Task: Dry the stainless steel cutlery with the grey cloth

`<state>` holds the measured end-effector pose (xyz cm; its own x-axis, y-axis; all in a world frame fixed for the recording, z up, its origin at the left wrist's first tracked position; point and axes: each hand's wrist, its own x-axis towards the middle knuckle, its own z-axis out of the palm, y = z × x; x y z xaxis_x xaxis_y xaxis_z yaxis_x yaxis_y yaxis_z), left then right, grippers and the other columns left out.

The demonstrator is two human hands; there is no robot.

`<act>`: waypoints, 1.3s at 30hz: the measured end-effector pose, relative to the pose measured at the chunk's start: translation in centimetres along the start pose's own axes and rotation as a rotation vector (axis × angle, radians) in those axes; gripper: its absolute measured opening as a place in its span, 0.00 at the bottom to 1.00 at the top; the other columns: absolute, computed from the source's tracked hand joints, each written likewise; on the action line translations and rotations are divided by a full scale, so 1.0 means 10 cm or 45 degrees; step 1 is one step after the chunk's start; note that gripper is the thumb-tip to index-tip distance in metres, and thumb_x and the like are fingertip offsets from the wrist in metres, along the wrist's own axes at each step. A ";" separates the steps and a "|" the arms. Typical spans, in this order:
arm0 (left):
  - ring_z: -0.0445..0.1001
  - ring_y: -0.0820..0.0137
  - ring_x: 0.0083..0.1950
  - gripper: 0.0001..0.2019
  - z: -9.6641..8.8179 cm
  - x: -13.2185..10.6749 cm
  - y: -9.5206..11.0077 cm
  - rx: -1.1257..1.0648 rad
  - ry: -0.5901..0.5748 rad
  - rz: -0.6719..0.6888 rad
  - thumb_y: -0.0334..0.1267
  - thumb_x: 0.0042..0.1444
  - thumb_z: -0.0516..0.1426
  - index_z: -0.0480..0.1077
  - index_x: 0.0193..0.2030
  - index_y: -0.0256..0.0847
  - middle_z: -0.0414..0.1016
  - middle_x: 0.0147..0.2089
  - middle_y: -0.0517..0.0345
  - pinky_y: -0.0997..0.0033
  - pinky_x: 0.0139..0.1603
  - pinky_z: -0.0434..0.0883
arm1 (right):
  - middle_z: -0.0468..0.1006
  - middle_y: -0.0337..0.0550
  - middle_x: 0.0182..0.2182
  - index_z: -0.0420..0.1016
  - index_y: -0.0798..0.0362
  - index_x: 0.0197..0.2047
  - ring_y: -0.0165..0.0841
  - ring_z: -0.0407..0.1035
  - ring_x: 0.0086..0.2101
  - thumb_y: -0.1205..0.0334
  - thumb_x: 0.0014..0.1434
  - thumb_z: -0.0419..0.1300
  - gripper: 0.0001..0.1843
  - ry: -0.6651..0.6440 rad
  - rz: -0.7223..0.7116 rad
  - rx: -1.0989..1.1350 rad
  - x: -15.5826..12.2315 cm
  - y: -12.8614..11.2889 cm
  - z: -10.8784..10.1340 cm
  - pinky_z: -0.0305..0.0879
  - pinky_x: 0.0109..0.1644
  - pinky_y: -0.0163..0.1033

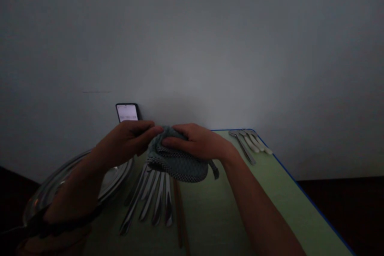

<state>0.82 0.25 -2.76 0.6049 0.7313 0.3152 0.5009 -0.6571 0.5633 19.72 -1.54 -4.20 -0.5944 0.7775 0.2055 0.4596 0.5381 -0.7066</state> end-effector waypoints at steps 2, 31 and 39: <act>0.59 0.79 0.17 0.18 -0.06 -0.04 0.02 -0.013 0.068 -0.038 0.46 0.56 0.50 0.62 0.19 0.38 0.59 0.14 0.67 0.80 0.17 0.56 | 0.73 0.40 0.33 0.69 0.56 0.40 0.28 0.65 0.32 0.52 0.58 0.52 0.16 0.011 -0.025 0.055 0.00 0.03 -0.02 0.61 0.35 0.32; 0.70 0.75 0.32 0.15 -0.27 -0.20 -0.06 0.337 0.229 0.229 0.47 0.50 0.57 0.72 0.42 0.43 0.75 0.36 0.60 0.79 0.32 0.64 | 0.73 0.38 0.27 0.73 0.55 0.41 0.25 0.65 0.24 0.54 0.54 0.58 0.16 0.139 0.368 0.638 -0.24 0.21 -0.20 0.63 0.28 0.31; 0.57 0.80 0.18 0.18 -0.16 -0.16 0.03 0.492 0.199 0.226 0.48 0.54 0.52 0.75 0.26 0.38 0.68 0.17 0.63 0.78 0.22 0.56 | 0.74 0.40 0.30 0.73 0.56 0.39 0.27 0.66 0.28 0.53 0.53 0.58 0.16 -0.078 0.316 0.429 -0.20 0.16 -0.16 0.63 0.30 0.32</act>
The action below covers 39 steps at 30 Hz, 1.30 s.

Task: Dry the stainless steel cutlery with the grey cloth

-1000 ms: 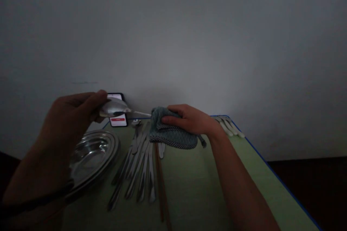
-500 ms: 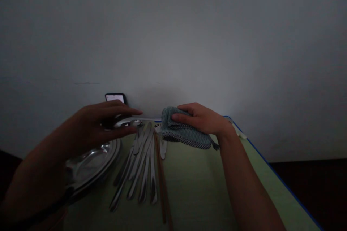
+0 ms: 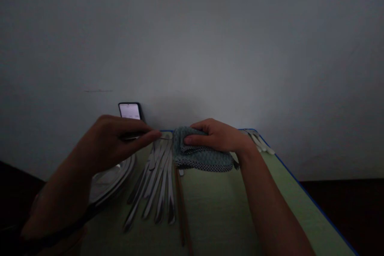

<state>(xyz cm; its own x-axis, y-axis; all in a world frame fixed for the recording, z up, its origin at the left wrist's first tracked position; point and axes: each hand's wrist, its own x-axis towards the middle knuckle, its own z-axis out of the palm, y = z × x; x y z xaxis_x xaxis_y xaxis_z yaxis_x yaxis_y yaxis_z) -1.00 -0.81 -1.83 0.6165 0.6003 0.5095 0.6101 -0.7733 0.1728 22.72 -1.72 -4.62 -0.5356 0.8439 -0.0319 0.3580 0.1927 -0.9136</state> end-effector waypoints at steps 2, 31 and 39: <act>0.55 0.80 0.17 0.21 0.03 0.02 0.02 0.032 -0.056 -0.060 0.49 0.55 0.50 0.74 0.23 0.37 0.65 0.15 0.63 0.78 0.21 0.54 | 0.73 0.39 0.29 0.73 0.56 0.37 0.27 0.65 0.27 0.53 0.54 0.57 0.15 -0.016 -0.059 -0.158 0.03 -0.03 0.02 0.62 0.29 0.31; 0.51 0.80 0.17 0.19 0.35 0.13 0.02 -0.101 -0.225 -0.024 0.41 0.56 0.46 0.65 0.18 0.35 0.52 0.14 0.66 0.77 0.20 0.48 | 0.74 0.41 0.32 0.71 0.57 0.38 0.30 0.67 0.33 0.53 0.60 0.49 0.17 -0.102 -0.200 -0.615 0.10 -0.09 0.07 0.61 0.37 0.34; 0.54 0.80 0.18 0.20 0.11 0.02 -0.25 -0.252 -0.282 -0.323 0.44 0.55 0.47 0.71 0.22 0.34 0.57 0.15 0.64 0.80 0.20 0.52 | 0.76 0.41 0.35 0.72 0.56 0.39 0.32 0.69 0.35 0.53 0.59 0.49 0.17 -0.110 0.011 -0.516 -0.09 -0.04 -0.19 0.64 0.37 0.34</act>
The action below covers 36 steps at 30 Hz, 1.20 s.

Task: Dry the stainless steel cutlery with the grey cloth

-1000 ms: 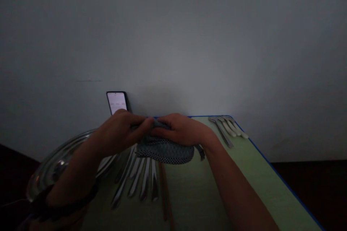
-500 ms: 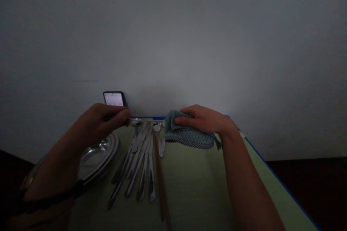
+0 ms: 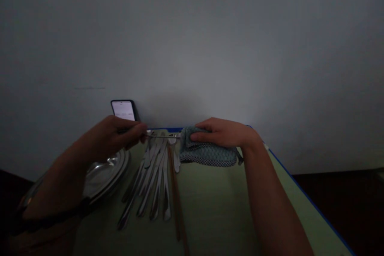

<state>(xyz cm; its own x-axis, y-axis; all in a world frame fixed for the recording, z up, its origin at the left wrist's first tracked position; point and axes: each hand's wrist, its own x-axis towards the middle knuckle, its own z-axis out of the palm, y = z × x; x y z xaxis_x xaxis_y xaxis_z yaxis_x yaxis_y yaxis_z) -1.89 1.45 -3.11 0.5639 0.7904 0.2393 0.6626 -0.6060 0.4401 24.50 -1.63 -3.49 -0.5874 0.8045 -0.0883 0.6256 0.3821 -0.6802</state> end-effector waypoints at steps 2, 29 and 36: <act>0.55 0.80 0.17 0.20 -0.06 -0.03 -0.06 -0.037 0.034 -0.075 0.46 0.55 0.48 0.70 0.22 0.33 0.59 0.14 0.63 0.80 0.19 0.53 | 0.76 0.41 0.35 0.73 0.55 0.39 0.32 0.69 0.36 0.53 0.59 0.50 0.16 0.022 0.026 0.017 -0.06 0.03 -0.03 0.64 0.38 0.35; 0.55 0.79 0.14 0.23 0.04 0.03 0.11 -0.062 -0.040 -0.082 0.46 0.57 0.45 0.68 0.18 0.36 0.58 0.13 0.64 0.80 0.16 0.52 | 0.75 0.41 0.34 0.71 0.56 0.38 0.32 0.68 0.35 0.52 0.61 0.47 0.18 0.071 -0.102 -0.102 0.05 0.00 0.06 0.62 0.40 0.36; 0.58 0.78 0.17 0.23 0.16 0.06 0.28 0.063 -0.071 0.116 0.44 0.58 0.43 0.67 0.18 0.36 0.60 0.15 0.63 0.78 0.19 0.53 | 0.74 0.41 0.33 0.71 0.55 0.38 0.32 0.67 0.33 0.52 0.60 0.47 0.17 0.029 -0.145 -0.135 0.18 -0.14 0.20 0.61 0.38 0.36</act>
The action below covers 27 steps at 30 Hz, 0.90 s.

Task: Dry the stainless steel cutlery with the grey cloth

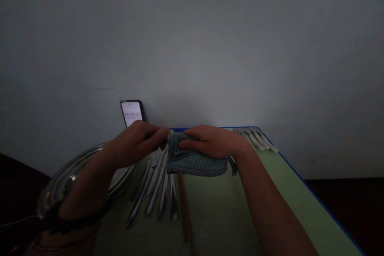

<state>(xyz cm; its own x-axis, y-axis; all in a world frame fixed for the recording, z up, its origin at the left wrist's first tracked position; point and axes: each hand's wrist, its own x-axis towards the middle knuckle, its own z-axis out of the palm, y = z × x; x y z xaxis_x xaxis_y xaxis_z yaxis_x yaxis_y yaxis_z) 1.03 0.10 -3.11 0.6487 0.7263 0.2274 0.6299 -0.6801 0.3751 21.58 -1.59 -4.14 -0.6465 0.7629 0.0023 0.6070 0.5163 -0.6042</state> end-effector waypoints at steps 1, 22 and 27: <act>0.58 0.78 0.18 0.23 0.01 0.00 -0.01 -0.002 -0.028 0.014 0.45 0.58 0.43 0.67 0.19 0.36 0.60 0.15 0.63 0.78 0.20 0.53 | 0.75 0.41 0.34 0.71 0.54 0.39 0.32 0.67 0.34 0.52 0.60 0.47 0.17 -0.009 0.011 0.008 -0.01 0.01 -0.01 0.61 0.38 0.36; 0.62 0.77 0.21 0.22 0.06 0.08 -0.17 -0.105 0.104 -0.096 0.47 0.57 0.46 0.71 0.23 0.35 0.65 0.18 0.62 0.77 0.23 0.55 | 0.74 0.43 0.30 0.68 0.53 0.34 0.32 0.66 0.31 0.54 0.61 0.46 0.15 0.190 0.004 -0.169 0.08 0.01 0.11 0.59 0.36 0.37; 0.61 0.77 0.20 0.21 -0.05 0.01 -0.32 -0.181 0.193 -0.190 0.49 0.55 0.48 0.70 0.23 0.35 0.64 0.17 0.62 0.78 0.21 0.57 | 0.73 0.43 0.31 0.68 0.54 0.35 0.33 0.66 0.31 0.52 0.60 0.47 0.16 0.158 0.100 -0.186 0.04 0.06 0.05 0.59 0.35 0.37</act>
<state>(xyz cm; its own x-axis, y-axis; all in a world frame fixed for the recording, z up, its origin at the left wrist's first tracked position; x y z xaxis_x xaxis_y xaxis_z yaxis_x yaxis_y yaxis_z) -1.16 2.39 -3.85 0.4746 0.8317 0.2882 0.6407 -0.5509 0.5347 21.47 -1.17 -4.91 -0.5378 0.8407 0.0634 0.7199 0.4971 -0.4844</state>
